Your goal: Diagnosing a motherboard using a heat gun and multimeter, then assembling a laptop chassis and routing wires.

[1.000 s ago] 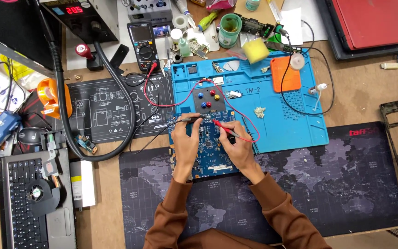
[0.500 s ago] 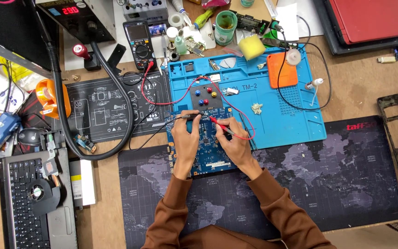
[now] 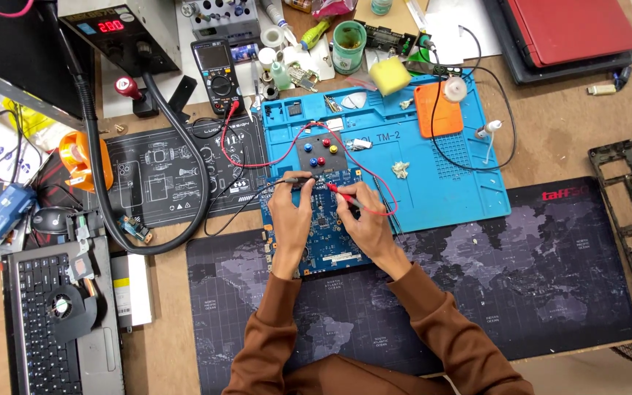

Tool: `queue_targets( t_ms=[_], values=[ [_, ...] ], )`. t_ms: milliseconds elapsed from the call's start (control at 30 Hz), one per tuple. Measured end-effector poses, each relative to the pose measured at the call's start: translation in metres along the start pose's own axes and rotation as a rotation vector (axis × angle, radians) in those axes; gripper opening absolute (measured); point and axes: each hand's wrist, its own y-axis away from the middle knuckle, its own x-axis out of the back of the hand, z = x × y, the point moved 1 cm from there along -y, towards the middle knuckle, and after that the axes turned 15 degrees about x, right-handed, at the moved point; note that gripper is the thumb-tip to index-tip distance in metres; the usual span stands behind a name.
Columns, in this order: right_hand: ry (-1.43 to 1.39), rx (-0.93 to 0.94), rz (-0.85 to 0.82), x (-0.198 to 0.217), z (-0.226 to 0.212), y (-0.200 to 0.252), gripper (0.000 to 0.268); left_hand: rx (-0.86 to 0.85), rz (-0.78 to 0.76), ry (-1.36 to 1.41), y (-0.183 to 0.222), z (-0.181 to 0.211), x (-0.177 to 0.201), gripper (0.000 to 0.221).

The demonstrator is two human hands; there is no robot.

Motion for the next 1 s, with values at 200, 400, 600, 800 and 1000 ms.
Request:
queue_targets(
  t_ms=[200,400,600,800,1000],
  values=[
    [-0.269,-0.055,-0.128,0.019,-0.044,-0.025,0.02,0.09,-0.172,0.126,0.012,0.024,0.012,0.025],
    [-0.401,-0.21,-0.385,0.036,-0.062,-0.03,0.031,0.038,-0.383,0.212,0.021,0.047,0.016,0.028],
    [-0.216,-0.267,-0.612,0.077,-0.077,-0.042,0.025,0.071,-0.471,0.239,0.022,0.008,0.005,0.027],
    [0.302,-0.273,-0.419,0.084,0.0,0.001,0.025,0.149,-0.414,0.392,0.018,0.008,0.009,0.023],
    [0.198,-0.368,-0.421,0.076,0.024,0.018,0.035,0.107,-0.368,0.414,0.014,0.017,0.01,0.025]
  ],
)
